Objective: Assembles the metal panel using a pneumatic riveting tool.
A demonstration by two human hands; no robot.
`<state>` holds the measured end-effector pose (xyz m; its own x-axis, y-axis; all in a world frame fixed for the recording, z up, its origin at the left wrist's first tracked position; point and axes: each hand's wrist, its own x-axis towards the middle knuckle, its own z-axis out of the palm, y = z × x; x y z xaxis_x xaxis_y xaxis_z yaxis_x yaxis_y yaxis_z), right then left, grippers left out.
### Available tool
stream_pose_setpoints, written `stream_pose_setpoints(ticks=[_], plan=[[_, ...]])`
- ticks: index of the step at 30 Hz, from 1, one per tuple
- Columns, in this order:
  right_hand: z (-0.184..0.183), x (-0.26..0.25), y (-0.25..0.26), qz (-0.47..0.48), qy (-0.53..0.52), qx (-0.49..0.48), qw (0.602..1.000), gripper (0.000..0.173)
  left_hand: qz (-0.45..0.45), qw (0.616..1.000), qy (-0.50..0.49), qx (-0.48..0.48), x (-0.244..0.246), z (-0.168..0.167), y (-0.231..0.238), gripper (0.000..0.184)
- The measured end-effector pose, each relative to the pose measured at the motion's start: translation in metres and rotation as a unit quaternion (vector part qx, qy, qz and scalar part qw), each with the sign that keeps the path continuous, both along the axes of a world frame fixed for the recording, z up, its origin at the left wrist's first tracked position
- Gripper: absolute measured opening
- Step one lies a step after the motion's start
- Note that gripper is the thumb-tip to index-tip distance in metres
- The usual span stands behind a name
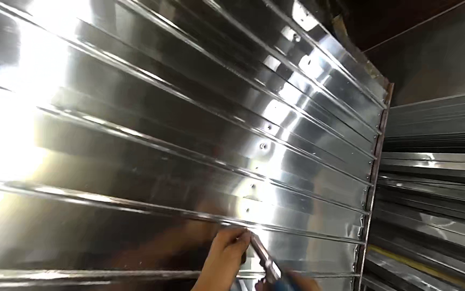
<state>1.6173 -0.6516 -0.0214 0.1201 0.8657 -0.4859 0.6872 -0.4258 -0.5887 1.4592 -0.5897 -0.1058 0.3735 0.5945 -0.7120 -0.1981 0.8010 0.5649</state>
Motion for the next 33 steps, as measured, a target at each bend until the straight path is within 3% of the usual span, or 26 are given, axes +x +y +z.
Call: stream_pose_setpoints(ticks=[4,7,10,11,13,15,16,19,21,26,29,33], plan=[[-0.029,0.038,0.09,-0.014,-0.046,0.035,0.998,0.028,0.008,0.999,-0.046,-0.02,0.043,-0.017,0.08,0.027],[-0.045,0.053,0.14,0.024,-0.053,0.001,0.998,0.032,0.004,0.999,-0.028,-0.038,0.04,-0.019,0.115,0.023],[-0.049,0.051,0.161,0.041,-0.029,-0.046,0.998,0.029,0.039,0.993,0.06,0.098,-0.002,-0.036,0.1,0.026],[-0.049,0.05,0.161,0.039,-0.023,-0.051,0.998,0.029,0.065,0.972,0.136,0.179,-0.025,-0.044,0.088,0.025],[-0.049,0.051,0.162,0.037,-0.019,-0.057,0.998,0.028,0.107,0.888,0.308,0.323,-0.079,-0.059,0.074,0.027],[-0.046,0.051,0.162,0.031,-0.023,-0.069,0.997,0.028,0.138,0.804,0.428,0.389,-0.139,-0.068,0.069,0.03],[-0.045,0.05,0.164,0.031,-0.025,-0.075,0.996,0.028,0.14,0.78,0.471,0.387,-0.164,-0.068,0.068,0.03],[-0.039,0.048,0.171,0.011,-0.017,-0.11,0.994,0.031,0.156,0.771,0.531,0.315,-0.199,-0.062,0.075,0.031],[-0.035,0.045,0.177,-0.014,-0.015,-0.128,0.992,0.031,0.158,0.772,0.522,0.328,-0.205,-0.067,0.073,0.033],[-0.024,0.037,0.186,-0.065,-0.01,-0.189,0.98,0.031,0.144,0.667,0.573,0.454,-0.207,-0.087,0.06,0.032],[-0.023,0.045,0.191,-0.073,0.028,-0.227,0.971,0.031,0.175,0.673,0.561,0.45,-0.21,-0.091,0.057,0.029],[-0.026,0.053,0.2,-0.095,0.04,-0.259,0.96,0.032,0.205,0.723,0.509,0.419,-0.206,-0.087,0.051,0.023]])
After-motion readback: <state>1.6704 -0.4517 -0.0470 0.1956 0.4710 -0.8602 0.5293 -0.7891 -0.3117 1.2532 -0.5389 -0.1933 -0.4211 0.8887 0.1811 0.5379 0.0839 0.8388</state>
